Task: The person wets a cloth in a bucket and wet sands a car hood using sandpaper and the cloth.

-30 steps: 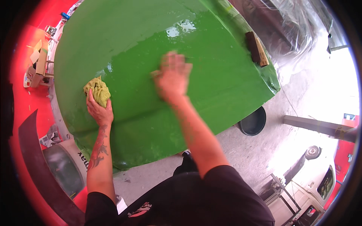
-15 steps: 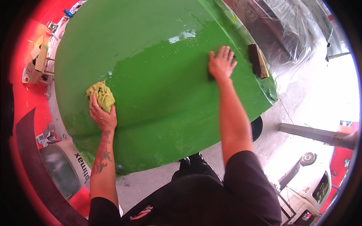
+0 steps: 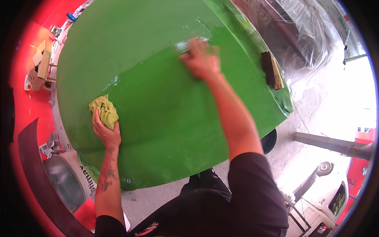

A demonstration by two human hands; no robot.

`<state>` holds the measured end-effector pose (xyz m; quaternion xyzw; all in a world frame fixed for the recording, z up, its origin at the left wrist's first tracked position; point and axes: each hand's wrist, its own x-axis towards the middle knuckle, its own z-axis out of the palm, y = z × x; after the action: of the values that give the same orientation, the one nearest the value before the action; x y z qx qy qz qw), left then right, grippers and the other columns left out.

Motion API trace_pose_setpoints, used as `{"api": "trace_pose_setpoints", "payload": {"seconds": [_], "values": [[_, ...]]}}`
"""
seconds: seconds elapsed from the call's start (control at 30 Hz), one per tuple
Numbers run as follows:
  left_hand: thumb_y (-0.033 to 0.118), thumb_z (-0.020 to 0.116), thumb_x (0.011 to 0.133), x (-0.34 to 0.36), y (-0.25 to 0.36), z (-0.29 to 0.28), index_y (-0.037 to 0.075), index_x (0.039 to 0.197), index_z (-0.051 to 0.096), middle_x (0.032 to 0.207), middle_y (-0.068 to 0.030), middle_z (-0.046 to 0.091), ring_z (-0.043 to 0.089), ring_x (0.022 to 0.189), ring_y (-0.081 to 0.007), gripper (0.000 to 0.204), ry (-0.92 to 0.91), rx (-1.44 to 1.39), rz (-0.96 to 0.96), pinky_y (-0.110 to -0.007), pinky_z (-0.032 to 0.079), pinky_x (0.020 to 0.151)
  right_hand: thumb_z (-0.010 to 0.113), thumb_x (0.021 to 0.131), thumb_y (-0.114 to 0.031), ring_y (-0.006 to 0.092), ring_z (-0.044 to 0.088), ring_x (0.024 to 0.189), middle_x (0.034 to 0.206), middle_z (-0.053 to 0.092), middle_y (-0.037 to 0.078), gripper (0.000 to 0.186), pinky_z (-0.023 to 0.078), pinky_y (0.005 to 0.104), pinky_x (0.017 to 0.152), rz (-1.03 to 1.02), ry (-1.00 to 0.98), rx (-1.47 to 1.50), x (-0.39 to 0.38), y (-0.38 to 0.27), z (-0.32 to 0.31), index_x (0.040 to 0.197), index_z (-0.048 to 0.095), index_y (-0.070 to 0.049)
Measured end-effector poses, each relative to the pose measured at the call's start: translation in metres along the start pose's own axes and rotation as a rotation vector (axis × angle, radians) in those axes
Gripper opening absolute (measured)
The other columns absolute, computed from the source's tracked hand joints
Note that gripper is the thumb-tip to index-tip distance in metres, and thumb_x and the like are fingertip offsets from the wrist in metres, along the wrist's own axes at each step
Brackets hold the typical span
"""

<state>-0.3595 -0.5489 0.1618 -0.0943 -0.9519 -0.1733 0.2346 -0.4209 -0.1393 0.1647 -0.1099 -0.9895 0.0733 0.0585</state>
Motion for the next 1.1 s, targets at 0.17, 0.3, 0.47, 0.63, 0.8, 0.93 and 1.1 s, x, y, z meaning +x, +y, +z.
{"api": "trace_pose_setpoints", "payload": {"seconds": [0.17,0.3,0.47,0.63,0.8,0.93,1.1], "values": [[0.018,0.074,0.07,0.002,0.007,0.003,0.008,0.148,0.03,0.142,-0.0173,0.043,0.04,0.132,-0.0377,0.089,-0.006,0.009,0.003,-0.052,0.028,0.11,0.033,0.099,-0.058,0.0317,0.021,0.147,0.161,0.02,0.012,0.075,0.017,0.0605,0.116,0.399,0.039,-0.051,0.03,0.068,0.0,0.154,0.02,-0.008],[0.016,0.074,0.071,-0.001,-0.002,0.001,0.009,0.148,0.03,0.142,-0.0172,0.043,0.039,0.132,-0.0385,0.089,-0.021,0.002,-0.003,-0.052,0.028,0.11,0.038,0.097,-0.053,0.0353,0.025,0.145,0.157,0.028,0.015,0.073,0.017,0.0614,0.115,-0.093,0.053,0.048,-0.025,-0.095,0.028,0.15,0.028,-0.003],[0.015,0.074,0.071,-0.003,-0.013,0.001,0.009,0.148,0.03,0.142,-0.0176,0.042,0.04,0.132,-0.039,0.088,0.0,0.012,-0.017,-0.052,0.028,0.111,0.037,0.097,-0.056,0.0248,0.027,0.146,0.158,0.03,0.006,0.068,0.015,0.0594,0.117,-0.172,0.037,0.042,-0.006,-0.045,0.006,0.151,0.03,-0.015],[0.015,0.074,0.071,0.0,-0.006,0.008,0.01,0.148,0.03,0.142,-0.0182,0.042,0.039,0.133,-0.0394,0.089,-0.009,-0.02,0.01,-0.052,0.028,0.111,0.032,0.099,-0.058,0.0231,0.02,0.149,0.161,0.022,0.003,0.069,0.012,0.0574,0.118,0.201,0.061,0.003,0.023,0.083,-0.006,0.153,0.026,-0.016],[0.015,0.074,0.07,-0.004,-0.011,-0.001,0.01,0.149,0.029,0.142,-0.0187,0.041,0.038,0.133,-0.0395,0.091,-0.028,0.008,-0.033,-0.052,0.028,0.111,0.033,0.099,-0.055,0.022,0.015,0.15,0.163,0.017,0.001,0.071,0.01,0.0541,0.119,0.46,-0.044,-0.059,-0.121,0.117,-0.005,0.157,0.015,-0.018],[0.015,0.074,0.07,-0.002,-0.002,-0.003,0.01,0.149,0.028,0.142,-0.0189,0.041,0.038,0.133,-0.0392,0.091,-0.053,0.039,-0.052,-0.052,0.028,0.111,0.033,0.1,-0.053,0.0282,0.013,0.15,0.163,0.015,0.005,0.071,0.009,0.0537,0.119,0.49,-0.032,-0.049,-0.137,0.128,0.0,0.156,0.015,-0.014],[0.015,0.073,0.071,-0.002,0.0,0.005,0.009,0.149,0.029,0.142,-0.019,0.041,0.038,0.133,-0.0393,0.089,-0.057,0.031,-0.033,-0.052,0.028,0.111,0.032,0.1,-0.054,0.033,0.017,0.148,0.16,0.023,0.013,0.07,0.012,0.0565,0.118,0.276,0.13,-0.04,0.027,0.105,0.011,0.151,0.027,-0.006]]}}
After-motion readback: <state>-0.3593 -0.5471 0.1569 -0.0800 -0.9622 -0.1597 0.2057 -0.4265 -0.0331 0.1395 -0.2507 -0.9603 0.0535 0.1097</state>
